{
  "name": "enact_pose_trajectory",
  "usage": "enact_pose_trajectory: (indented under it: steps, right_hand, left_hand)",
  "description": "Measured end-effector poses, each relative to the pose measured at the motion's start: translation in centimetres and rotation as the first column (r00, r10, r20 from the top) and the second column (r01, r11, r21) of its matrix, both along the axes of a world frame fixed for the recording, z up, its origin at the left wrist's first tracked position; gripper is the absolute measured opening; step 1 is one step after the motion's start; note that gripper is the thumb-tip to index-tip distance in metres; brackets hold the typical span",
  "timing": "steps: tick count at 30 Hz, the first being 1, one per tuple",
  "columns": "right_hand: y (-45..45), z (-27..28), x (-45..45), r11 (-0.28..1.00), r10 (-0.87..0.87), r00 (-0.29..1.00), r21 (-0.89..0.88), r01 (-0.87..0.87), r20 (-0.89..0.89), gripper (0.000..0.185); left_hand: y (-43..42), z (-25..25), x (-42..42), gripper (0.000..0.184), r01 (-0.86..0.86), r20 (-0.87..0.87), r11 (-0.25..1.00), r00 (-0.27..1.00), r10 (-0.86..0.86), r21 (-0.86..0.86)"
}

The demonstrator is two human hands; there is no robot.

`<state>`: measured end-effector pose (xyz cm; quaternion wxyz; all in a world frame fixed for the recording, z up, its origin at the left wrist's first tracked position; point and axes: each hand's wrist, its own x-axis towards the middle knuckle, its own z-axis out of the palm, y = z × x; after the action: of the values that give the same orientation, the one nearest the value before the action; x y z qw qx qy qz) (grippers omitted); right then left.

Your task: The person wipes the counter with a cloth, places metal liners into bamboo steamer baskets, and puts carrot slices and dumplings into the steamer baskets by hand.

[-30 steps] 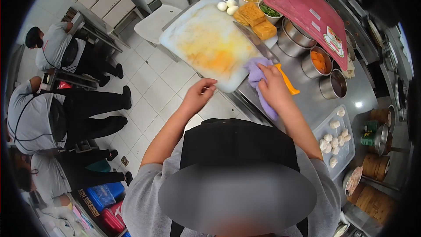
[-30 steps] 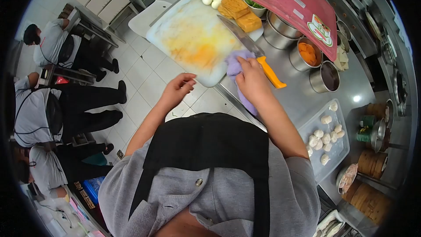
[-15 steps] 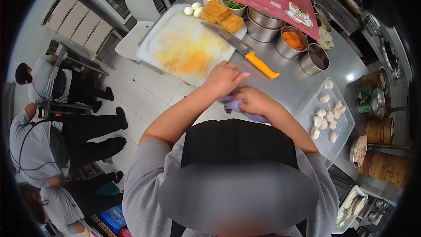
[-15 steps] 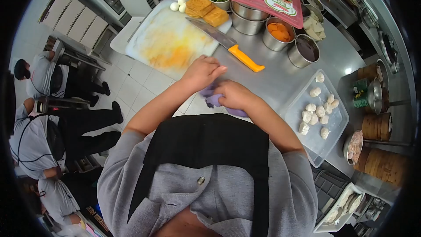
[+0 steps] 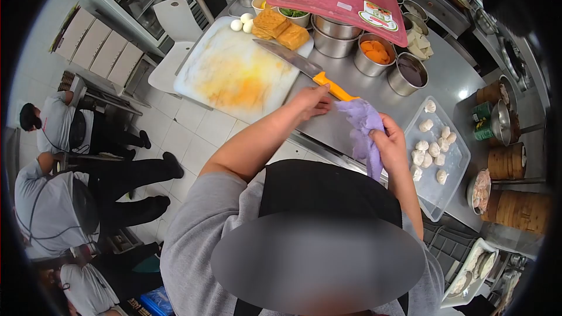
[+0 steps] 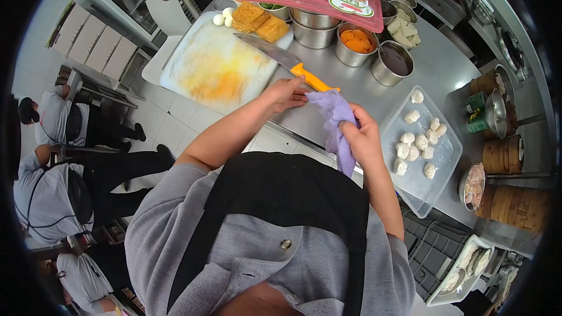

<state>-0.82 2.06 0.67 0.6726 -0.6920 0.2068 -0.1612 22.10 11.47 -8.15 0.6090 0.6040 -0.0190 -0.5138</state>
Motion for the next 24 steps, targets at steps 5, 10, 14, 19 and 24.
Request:
enact_pose_trajectory:
  steps: [5, 10, 14, 19, 24]
  right_hand:
    - [0.1, 0.8, -0.3, 1.0, 0.02, 0.999, 0.007, -0.02, 0.033, 0.033]
    - [0.9, 0.4, 0.1, 0.998, 0.069, 0.997, -0.012, -0.07, -0.04, 0.034]
    - [0.7, -0.1, -0.3, 0.995, 0.096, 0.994, -0.03, -0.098, -0.044, 0.034]
    - [0.2, 0.0, -1.0, 0.996, 0.094, 0.994, 0.004, -0.094, -0.064, 0.035]
    - [0.0, 0.0, -0.8, 0.991, 0.135, 0.989, 0.017, -0.134, -0.064, 0.036]
  left_hand:
    - [-4.4, -1.6, -0.2, 0.048, -0.126, -0.031, 0.99, 0.992, 0.124, -0.055]
    - [-5.4, -0.8, 0.0, 0.05, -0.296, 0.108, 0.952, 0.952, 0.288, 0.072]
    - [-5.0, -0.3, 0.9, 0.046, -0.412, -0.002, 0.911, 0.911, 0.412, 0.032]
    - [-3.9, -0.3, 2.8, 0.035, -0.675, -0.198, 0.738, 0.725, 0.66, -0.013]
    - [-3.6, -1.5, 2.4, 0.021, -0.64, -0.075, 0.766, 0.768, 0.636, -0.055]
